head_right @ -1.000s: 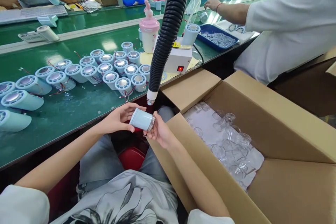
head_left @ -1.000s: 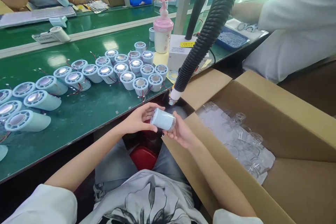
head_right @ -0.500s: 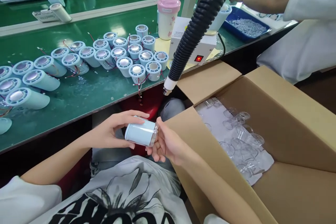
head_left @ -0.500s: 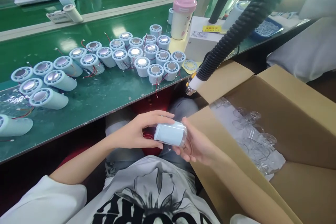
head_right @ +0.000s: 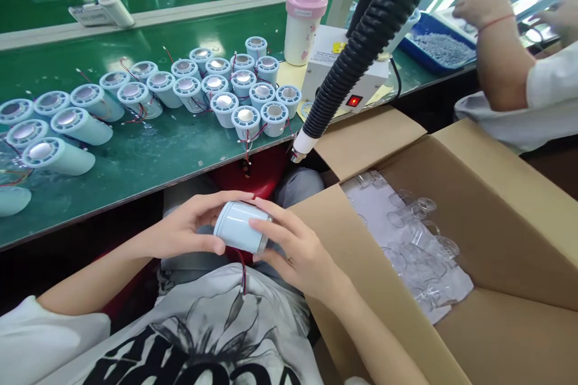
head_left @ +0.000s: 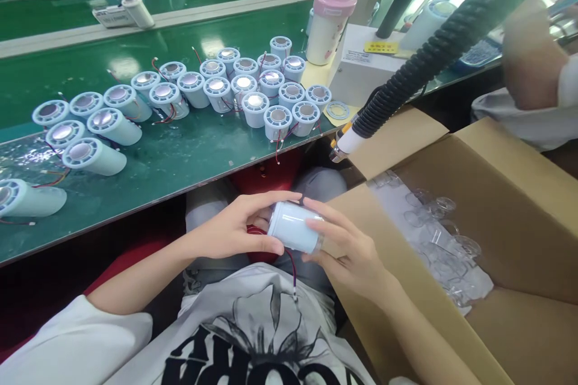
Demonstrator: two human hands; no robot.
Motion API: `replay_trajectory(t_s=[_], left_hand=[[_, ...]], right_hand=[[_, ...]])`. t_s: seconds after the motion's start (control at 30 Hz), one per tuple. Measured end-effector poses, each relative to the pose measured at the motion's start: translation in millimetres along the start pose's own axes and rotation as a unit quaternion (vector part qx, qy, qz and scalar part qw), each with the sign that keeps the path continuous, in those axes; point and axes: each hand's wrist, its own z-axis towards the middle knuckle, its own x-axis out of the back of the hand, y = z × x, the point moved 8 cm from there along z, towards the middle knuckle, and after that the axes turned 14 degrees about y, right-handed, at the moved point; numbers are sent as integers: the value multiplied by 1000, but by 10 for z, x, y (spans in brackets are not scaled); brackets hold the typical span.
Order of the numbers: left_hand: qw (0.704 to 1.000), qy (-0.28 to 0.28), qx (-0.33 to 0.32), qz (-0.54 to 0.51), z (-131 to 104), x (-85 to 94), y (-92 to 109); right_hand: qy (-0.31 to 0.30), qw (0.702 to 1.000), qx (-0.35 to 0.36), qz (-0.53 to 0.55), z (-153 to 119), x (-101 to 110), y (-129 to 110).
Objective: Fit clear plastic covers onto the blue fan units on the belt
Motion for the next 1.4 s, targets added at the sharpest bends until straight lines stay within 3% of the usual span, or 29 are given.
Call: replay_trajectory(t_s=[0.07, 0.13, 0.23, 0.37, 0.6, 0.83, 0.9, 1.03, 1.1, 1.2, 1.4], left_hand=[[999, -12, -29, 9, -8, -4, 39], [999, -19, -43, 5, -18, -10, 63], [999, -26, -18, -25, -30, -36, 28], [999, -27, -10, -16, -37, -67, -58], [996, 1, -89, 3, -64, -42, -109], [997, -28, -15, -74, -31, -97, -75], [997, -8, -33, -65, -23, -83, -35], [991, 45, -121, -23, -45, -46, 69], [988, 53, -142, -6, -61, -47, 81], [987, 52, -154, 4, -87, -41, 84], [993, 26, -111, -29, -161, -48, 93]], right_hand=[[12, 989, -122, 81, -32, -5, 144], [22, 958, -234, 167, -101, -40, 258], [20, 939, -290, 186, -154, -64, 291], [18, 955, -270, 125, -103, -27, 251], [-20, 991, -120, 53, -40, -26, 117], [12, 1000, -24, 15, -65, 11, -21], [27, 998, -52, 33, -57, 25, -5], [-2, 967, -226, 120, -104, -72, 151], [-8, 953, -265, 145, -117, -109, 157], [19, 958, -252, 134, -89, -76, 105], [45, 986, -146, 73, -56, -18, -84]])
